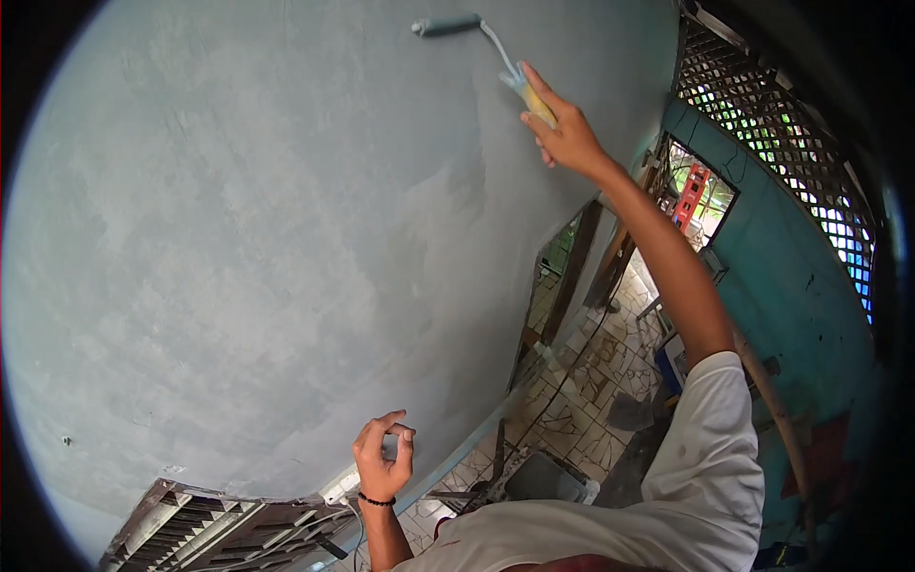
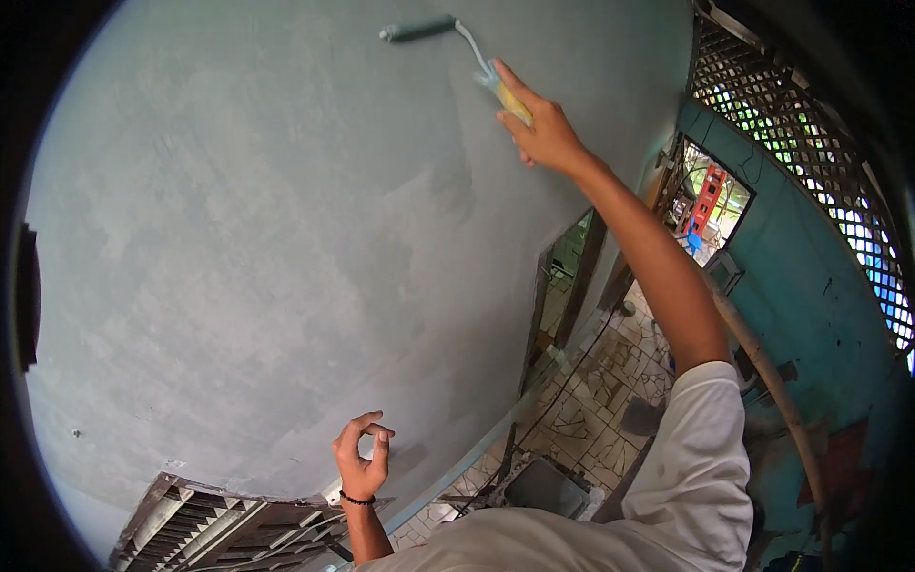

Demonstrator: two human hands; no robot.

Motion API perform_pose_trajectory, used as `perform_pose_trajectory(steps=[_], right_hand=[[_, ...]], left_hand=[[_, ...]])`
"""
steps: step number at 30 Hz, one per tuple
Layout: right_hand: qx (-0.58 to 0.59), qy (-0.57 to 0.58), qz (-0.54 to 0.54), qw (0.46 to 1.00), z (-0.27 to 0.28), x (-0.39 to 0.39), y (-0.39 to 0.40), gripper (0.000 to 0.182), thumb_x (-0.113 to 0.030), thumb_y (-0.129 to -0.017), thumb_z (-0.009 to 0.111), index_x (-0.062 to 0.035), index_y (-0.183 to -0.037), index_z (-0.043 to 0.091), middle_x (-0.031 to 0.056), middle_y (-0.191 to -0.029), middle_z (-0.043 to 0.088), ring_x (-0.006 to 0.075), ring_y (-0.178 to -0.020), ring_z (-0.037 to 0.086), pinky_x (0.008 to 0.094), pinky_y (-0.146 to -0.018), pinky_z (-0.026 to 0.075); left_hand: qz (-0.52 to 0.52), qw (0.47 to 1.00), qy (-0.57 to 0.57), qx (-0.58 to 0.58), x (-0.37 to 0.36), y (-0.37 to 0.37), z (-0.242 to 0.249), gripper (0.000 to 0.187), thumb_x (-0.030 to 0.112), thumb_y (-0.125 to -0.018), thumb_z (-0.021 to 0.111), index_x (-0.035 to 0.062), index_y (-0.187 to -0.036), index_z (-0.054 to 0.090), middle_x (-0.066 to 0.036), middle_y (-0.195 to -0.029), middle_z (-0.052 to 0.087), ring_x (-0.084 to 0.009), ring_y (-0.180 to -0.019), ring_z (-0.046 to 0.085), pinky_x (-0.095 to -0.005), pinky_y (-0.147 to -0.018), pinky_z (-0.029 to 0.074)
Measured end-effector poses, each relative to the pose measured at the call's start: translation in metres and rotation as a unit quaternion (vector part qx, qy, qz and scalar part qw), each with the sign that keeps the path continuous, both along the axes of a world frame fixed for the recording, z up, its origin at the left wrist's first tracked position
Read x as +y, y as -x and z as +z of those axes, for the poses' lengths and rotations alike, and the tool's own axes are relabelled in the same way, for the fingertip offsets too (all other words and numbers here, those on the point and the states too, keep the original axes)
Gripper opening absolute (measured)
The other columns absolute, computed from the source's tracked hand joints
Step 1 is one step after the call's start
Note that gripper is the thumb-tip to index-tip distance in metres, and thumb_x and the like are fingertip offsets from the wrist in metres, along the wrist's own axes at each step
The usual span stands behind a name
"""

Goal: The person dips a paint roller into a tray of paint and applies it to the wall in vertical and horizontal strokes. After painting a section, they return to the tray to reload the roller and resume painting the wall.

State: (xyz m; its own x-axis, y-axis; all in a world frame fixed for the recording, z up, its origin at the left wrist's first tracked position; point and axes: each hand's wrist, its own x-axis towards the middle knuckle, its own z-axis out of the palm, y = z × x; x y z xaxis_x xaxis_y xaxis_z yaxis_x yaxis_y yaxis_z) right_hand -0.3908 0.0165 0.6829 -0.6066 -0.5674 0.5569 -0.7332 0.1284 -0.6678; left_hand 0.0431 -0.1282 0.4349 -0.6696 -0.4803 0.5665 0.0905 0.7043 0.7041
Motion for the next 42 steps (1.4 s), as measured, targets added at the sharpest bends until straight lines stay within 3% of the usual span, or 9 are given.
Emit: perform_pose_trajectory(steps=[5,9,11,19,23,28,32,36,42], right_hand=[[0.032,0.087,0.061,0.994,-0.154,-0.005,0.035,0.079,0.003,-0.099,0.056,-0.0276,-0.168,0.031,0.0159,-0.136,0.068,0.0162,-0.073,0.070,0.0328,-0.069,0.063],[-0.235,-0.067,0.044,0.969,-0.256,0.024,-0.008,0.077,0.003,-0.100,0.058,-0.0216,-0.168,0.032,0.0201,-0.146,0.062,0.0279,-0.114,0.072,0.0352,-0.087,0.062],[-0.019,-0.035,0.029,0.999,-0.299,0.028,-0.003,0.075,0.001,-0.101,0.060,-0.0205,-0.167,0.033,0.0218,-0.146,0.063,0.0315,-0.124,0.068,0.0368,-0.097,0.057],[0.183,0.083,0.017,0.979,-0.165,-0.004,-0.001,0.073,-0.001,-0.099,0.061,-0.0190,-0.165,0.036,0.0277,-0.142,0.062,0.0454,-0.124,0.064,0.0375,-0.097,0.055],[0.196,0.108,-0.027,0.974,-0.084,-0.025,-0.011,0.077,-0.001,-0.096,0.061,-0.0186,-0.166,0.035,0.0277,-0.115,0.072,0.0408,-0.083,0.071,0.0357,-0.081,0.057],[0.096,0.091,-0.020,0.991,-0.138,-0.032,-0.022,0.074,0.001,-0.096,0.061,-0.0121,-0.165,0.036,0.0278,-0.151,0.055,0.0422,-0.138,0.052,0.0384,-0.107,0.050],[0.115,0.054,-0.008,0.992,-0.275,-0.010,-0.023,0.078,0.002,-0.095,0.059,-0.0195,-0.166,0.036,0.0238,-0.084,0.068,0.0364,-0.066,0.069,0.0390,-0.065,0.054],[-0.020,-0.094,-0.011,0.995,-0.378,0.027,-0.038,0.081,0.004,-0.095,0.060,-0.0229,-0.167,0.035,0.0224,-0.108,0.074,0.0242,-0.067,0.067,0.0354,-0.071,0.056],[0.015,-0.019,0.013,1.000,-0.318,0.020,-0.040,0.081,0.003,-0.095,0.059,-0.0248,-0.167,0.035,0.0181,-0.089,0.075,0.0155,-0.065,0.064,0.0294,-0.065,0.053]], left_hand=[[0.005,0.999,-0.032,-0.030,-0.003,-0.007,-0.001,0.021,0.006,-0.088,0.070,0.0008,-0.109,0.071,-0.010,-0.075,0.073,-0.0288,-0.075,0.069,-0.0389,-0.077,0.054],[-0.003,1.000,-0.004,-0.029,-0.007,-0.007,0.002,0.022,0.006,-0.088,0.070,0.0006,-0.109,0.071,-0.010,-0.075,0.073,-0.0295,-0.076,0.069,-0.0392,-0.078,0.054],[-0.009,0.999,-0.009,-0.035,-0.008,-0.005,0.003,0.022,0.006,-0.088,0.070,0.0006,-0.109,0.071,-0.010,-0.075,0.073,-0.0296,-0.076,0.069,-0.0393,-0.078,0.054],[-0.020,0.999,-0.028,-0.041,-0.005,0.004,-0.004,0.021,0.008,-0.089,0.069,0.0007,-0.109,0.071,-0.010,-0.076,0.073,-0.0289,-0.076,0.069,-0.0391,-0.079,0.054],[-0.027,0.999,-0.028,-0.037,-0.003,0.009,-0.006,0.021,0.009,-0.090,0.069,0.0007,-0.109,0.071,-0.009,-0.076,0.073,-0.0281,-0.074,0.069,-0.0391,-0.078,0.054],[-0.026,0.998,-0.040,-0.038,-0.001,0.007,-0.006,0.020,0.009,-0.090,0.069,0.0002,-0.108,0.071,-0.010,-0.076,0.073,-0.0282,-0.074,0.069,-0.0389,-0.077,0.054],[-0.026,0.999,-0.019,-0.031,-0.005,0.005,-0.004,0.020,0.008,-0.089,0.069,0.0003,-0.107,0.071,-0.010,-0.076,0.073,-0.0280,-0.074,0.069,-0.0388,-0.077,0.054],[-0.038,0.998,0.004,-0.039,-0.006,0.007,-0.007,0.022,0.015,-0.095,0.069,-0.0018,-0.110,0.071,-0.011,-0.075,0.074,-0.0215,-0.070,0.071,-0.0354,-0.076,0.054],[-0.066,0.998,0.006,0.001,0.008,0.020,0.004,0.020,0.006,-0.089,0.069,0.0000,-0.107,0.071,-0.010,-0.075,0.073,-0.0279,-0.073,0.068,-0.0386,-0.076,0.053]])
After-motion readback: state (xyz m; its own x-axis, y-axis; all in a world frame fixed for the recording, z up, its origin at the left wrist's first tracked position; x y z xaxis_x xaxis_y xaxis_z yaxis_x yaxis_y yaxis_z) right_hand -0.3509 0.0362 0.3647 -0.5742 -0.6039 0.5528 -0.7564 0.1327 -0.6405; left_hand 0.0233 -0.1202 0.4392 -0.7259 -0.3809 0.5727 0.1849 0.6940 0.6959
